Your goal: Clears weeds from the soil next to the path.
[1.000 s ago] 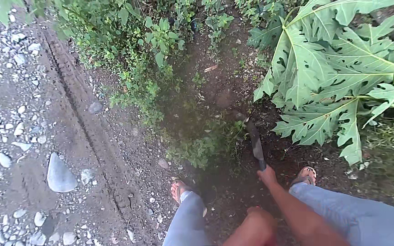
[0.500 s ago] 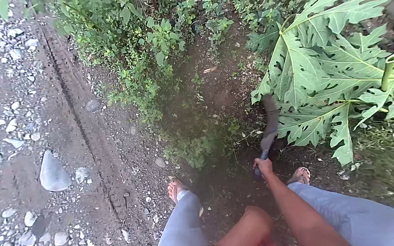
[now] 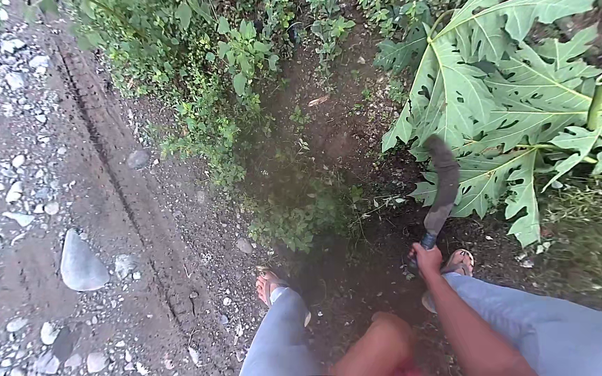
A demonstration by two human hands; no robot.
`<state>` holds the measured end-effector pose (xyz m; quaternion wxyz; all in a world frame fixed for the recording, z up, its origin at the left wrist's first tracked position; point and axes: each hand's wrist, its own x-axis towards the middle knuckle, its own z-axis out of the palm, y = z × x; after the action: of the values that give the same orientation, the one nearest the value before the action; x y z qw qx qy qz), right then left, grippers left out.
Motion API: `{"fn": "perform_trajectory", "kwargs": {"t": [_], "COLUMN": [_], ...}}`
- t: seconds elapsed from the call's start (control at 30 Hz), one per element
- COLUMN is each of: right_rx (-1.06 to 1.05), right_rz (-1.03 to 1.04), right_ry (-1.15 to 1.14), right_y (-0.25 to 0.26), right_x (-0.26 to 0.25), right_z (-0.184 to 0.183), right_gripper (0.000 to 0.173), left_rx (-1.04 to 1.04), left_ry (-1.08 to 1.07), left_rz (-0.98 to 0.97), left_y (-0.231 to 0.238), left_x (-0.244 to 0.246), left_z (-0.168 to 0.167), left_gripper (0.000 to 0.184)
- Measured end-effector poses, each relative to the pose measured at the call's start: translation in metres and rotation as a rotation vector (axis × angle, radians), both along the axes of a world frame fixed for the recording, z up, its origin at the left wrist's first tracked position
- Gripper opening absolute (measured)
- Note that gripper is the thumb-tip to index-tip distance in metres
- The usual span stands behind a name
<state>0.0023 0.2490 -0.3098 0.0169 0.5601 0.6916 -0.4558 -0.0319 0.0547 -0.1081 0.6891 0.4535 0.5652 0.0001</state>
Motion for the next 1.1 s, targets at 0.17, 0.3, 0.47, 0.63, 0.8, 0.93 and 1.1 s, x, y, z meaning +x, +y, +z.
{"fn": "perform_trajectory", "kwargs": {"t": [0.17,0.3,0.47,0.63,0.8,0.93,1.1], "right_rx": [-0.153,-0.058,0.063,-0.135,-0.173,-0.094,-0.013], "right_rz": [0.17,0.624,0.491,-0.023,0.568,0.667,0.29], "right_ry": [-0.202,-0.586,-0.371,-0.007,-0.61,-0.642,-0.258], "right_y": [-0.03,-0.011,0.016,-0.019,-0.014,0.001,-0.008], "right_x": [-0.002,0.041,0.05,0.006,0.06,0.098,0.051], "right_z": [-0.022,-0.026,-0.012,-0.015,-0.023,-0.014,-0.011], "right_gripper": [0.033,0.053,0.044,0.023,0.046,0.047,0.038], "left_rx": [-0.027,-0.026,-0.034,-0.025,-0.047,-0.028,-0.04], "left_ry": [-0.017,-0.006,-0.01,-0.01,-0.017,-0.001,-0.014], "left_rz": [-0.004,-0.032,-0.002,-0.01,-0.009,-0.042,-0.024], "left_y": [0.003,0.002,0.003,0.0,0.0,0.0,0.001], "left_x": [-0.004,-0.007,0.002,0.001,-0.002,-0.001,0.002], "left_z": [0.007,0.005,-0.003,0.002,0.006,0.002,-0.002], "left_gripper": [0.029,0.031,0.029,0.03,0.031,0.031,0.03]}}
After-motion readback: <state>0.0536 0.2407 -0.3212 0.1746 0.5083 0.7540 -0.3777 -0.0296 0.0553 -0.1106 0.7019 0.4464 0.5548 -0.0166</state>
